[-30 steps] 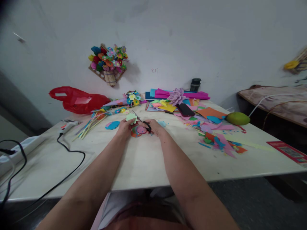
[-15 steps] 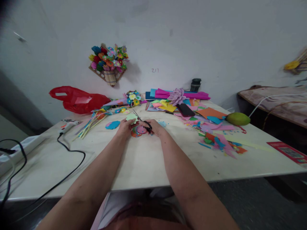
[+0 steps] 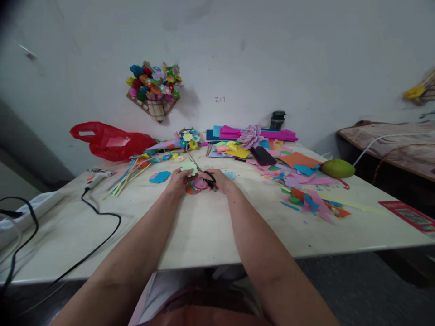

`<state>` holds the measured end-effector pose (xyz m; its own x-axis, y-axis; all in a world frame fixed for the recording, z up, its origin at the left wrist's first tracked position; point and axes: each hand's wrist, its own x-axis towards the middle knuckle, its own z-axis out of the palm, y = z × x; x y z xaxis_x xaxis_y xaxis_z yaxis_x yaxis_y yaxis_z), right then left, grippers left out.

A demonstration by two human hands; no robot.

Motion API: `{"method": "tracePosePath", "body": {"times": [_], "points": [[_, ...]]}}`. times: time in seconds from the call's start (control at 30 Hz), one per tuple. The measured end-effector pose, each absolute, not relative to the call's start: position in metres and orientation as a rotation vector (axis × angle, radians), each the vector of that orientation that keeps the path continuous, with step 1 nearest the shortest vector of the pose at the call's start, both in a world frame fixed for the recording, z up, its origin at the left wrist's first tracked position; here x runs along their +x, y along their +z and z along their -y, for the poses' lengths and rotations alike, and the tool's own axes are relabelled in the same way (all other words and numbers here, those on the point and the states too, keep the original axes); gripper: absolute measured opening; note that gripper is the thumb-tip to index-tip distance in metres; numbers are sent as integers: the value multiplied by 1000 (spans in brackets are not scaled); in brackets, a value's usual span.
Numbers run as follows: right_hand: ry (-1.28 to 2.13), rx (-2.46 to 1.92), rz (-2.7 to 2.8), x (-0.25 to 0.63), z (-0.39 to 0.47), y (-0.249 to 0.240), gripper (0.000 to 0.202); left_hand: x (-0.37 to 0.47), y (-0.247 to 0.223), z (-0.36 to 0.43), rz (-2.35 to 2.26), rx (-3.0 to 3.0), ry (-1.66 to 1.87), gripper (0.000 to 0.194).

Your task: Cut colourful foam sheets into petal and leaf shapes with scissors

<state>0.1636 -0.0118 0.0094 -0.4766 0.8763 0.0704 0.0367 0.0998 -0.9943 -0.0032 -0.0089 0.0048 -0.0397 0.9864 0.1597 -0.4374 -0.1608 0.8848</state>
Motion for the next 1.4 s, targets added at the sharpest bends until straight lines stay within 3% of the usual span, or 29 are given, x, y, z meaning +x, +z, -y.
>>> {"method": "tracePosePath", "body": {"times": [1.03, 1.4], "points": [[1501, -892, 1601, 165, 8, 6, 35, -5, 8, 13, -1078, 1297, 1496, 36], [1411, -858, 1496, 164, 8, 10, 35, -2, 10, 12, -1024, 1124, 1595, 30]]}}
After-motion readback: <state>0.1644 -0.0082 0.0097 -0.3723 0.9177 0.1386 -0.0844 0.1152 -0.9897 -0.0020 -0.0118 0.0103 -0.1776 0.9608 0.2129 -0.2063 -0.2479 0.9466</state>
